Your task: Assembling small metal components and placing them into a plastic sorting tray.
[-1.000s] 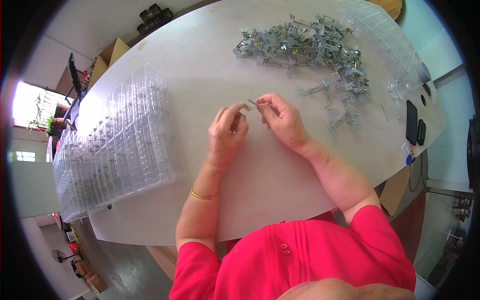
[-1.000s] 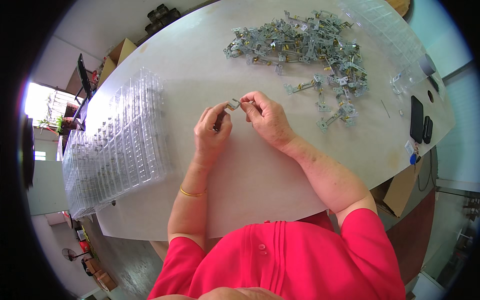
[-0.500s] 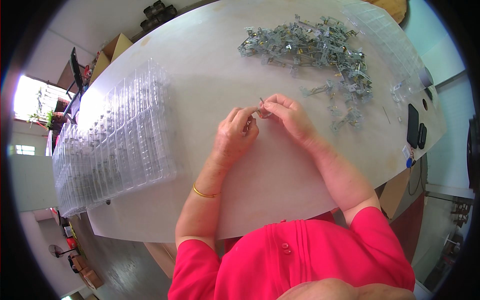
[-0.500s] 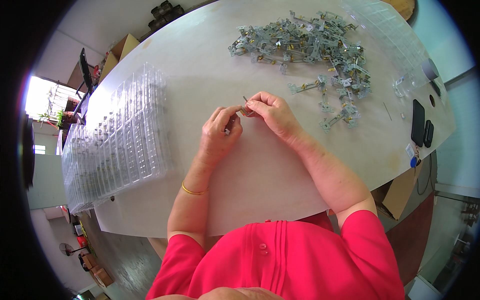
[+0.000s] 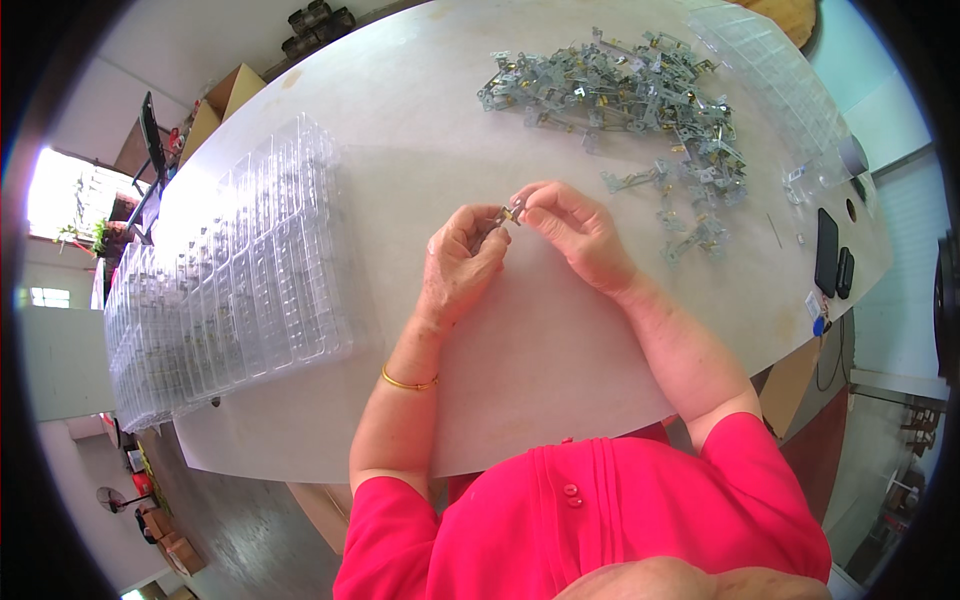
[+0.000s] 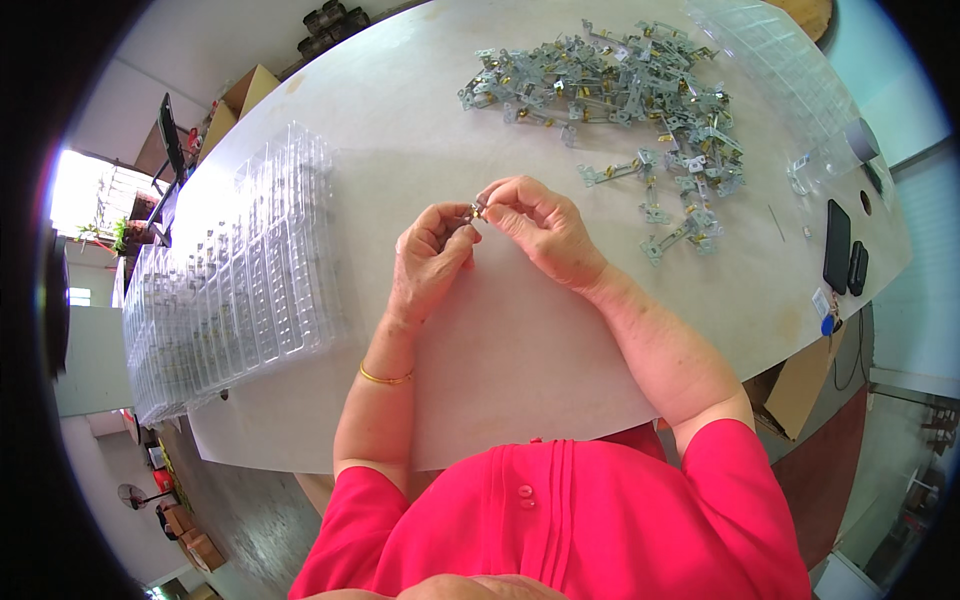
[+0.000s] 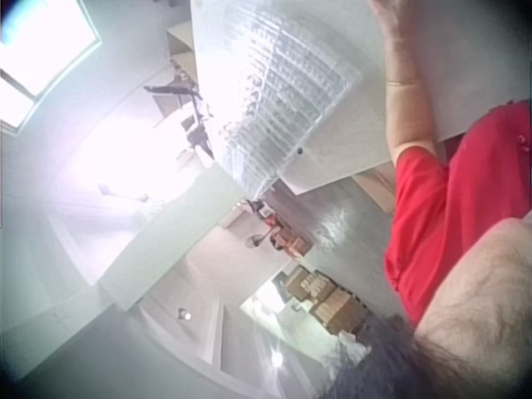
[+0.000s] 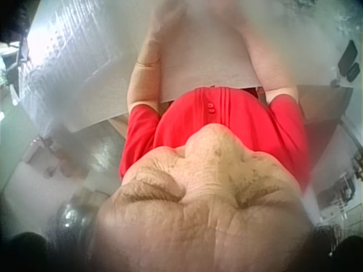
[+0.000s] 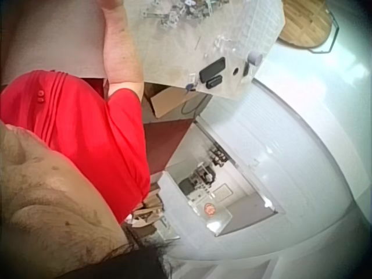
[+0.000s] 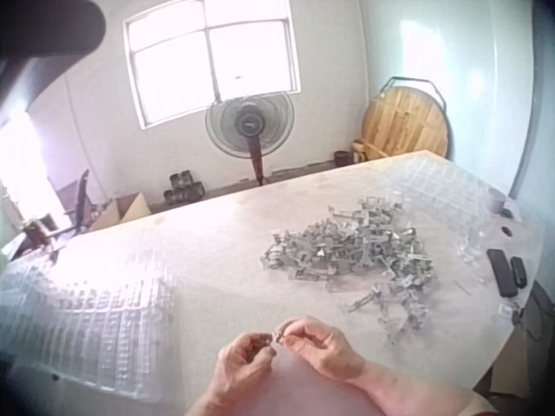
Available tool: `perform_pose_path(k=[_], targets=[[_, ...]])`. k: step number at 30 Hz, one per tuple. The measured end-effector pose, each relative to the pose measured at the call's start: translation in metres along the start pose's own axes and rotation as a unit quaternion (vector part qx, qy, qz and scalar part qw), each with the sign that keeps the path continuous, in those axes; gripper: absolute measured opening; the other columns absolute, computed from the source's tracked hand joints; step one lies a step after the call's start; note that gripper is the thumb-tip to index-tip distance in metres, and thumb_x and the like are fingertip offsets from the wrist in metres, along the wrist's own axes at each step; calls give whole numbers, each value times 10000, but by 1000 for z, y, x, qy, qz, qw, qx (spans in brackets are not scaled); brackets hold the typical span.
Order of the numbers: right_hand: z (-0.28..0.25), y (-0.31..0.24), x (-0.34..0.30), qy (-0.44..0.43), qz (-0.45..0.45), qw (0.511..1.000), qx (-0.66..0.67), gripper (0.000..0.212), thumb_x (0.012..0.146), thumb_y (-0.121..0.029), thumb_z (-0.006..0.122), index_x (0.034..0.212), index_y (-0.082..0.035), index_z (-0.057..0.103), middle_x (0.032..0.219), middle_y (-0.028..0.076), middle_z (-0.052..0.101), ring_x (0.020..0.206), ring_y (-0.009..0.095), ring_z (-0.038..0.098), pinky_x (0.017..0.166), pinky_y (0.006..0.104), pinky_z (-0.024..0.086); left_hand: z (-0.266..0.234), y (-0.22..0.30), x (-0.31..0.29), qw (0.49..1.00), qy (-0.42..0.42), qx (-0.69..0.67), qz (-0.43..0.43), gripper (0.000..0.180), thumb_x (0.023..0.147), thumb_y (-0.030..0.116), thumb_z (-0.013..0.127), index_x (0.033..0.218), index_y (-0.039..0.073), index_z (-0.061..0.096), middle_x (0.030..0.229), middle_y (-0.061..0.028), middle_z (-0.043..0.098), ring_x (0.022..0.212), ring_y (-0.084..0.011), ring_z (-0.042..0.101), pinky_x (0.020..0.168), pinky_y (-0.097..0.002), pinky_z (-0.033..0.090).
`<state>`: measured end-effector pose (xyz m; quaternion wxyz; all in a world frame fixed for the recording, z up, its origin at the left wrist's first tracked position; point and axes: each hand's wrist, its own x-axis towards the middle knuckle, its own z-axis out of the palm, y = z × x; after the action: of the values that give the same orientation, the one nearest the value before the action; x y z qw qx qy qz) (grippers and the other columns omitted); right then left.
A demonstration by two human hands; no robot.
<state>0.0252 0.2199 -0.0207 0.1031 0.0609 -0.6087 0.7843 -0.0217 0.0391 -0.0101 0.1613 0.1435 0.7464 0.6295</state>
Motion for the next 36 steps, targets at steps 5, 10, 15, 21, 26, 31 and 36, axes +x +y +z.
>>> perform_pose_path(k=[5,10,15,21,26,31,36], targets=[[-2,3,-2,5,-26,994,-108,45,986,-92,646,1000,-50,656,1051,17,662,940,104,595,863,268,492,-3,3,-1,998,-56,-12,23,294,966,121,593,1215,-34,612,897,-51,690,758,-77,636,633,-230,507],[-2,2,2,85,67,993,38,88,1004,-133,632,1011,-52,668,1033,28,674,917,107,614,862,282,516,-13,-6,3,958,-62,-280,-11,428,1027,236,412,1299,-65,549,1152,-156,665,880,-236,694,807,-353,527],[-12,10,5,130,102,964,209,111,1015,-158,622,1044,-60,662,1053,39,680,952,123,635,902,314,544,-14,-10,8,968,-70,-236,56,418,1039,210,465,1354,-54,540,1346,-171,594,1153,-268,629,928,-386,522],[-2,11,0,103,136,956,239,116,1020,-171,614,1069,-75,657,1069,37,671,996,130,629,933,321,538,-7,-12,8,976,-64,-186,91,369,1047,159,554,1388,19,557,1382,-148,589,1282,-212,553,1041,-372,485],[8,13,-2,109,102,987,57,150,1008,-214,650,1041,-69,662,983,-2,652,941,81,596,881,267,508,-11,-17,12,981,-17,-165,103,307,1079,225,502,1260,5,615,1239,-124,671,1199,-208,613,987,-347,502],[13,0,-6,69,94,992,-38,139,1005,-206,656,1036,-70,667,887,-27,630,825,55,556,758,231,469,-14,-13,6,982,-31,-183,42,277,1078,240,505,1153,9,640,933,-45,677,885,-162,664,799,-284,518],[21,-8,-9,37,65,996,-56,132,1004,-199,657,1012,-67,672,807,-52,598,705,32,517,640,212,454,-13,-13,5,992,-22,-117,27,281,1069,252,520,1104,10,658,782,6,591,674,-85,557,618,-230,446]])
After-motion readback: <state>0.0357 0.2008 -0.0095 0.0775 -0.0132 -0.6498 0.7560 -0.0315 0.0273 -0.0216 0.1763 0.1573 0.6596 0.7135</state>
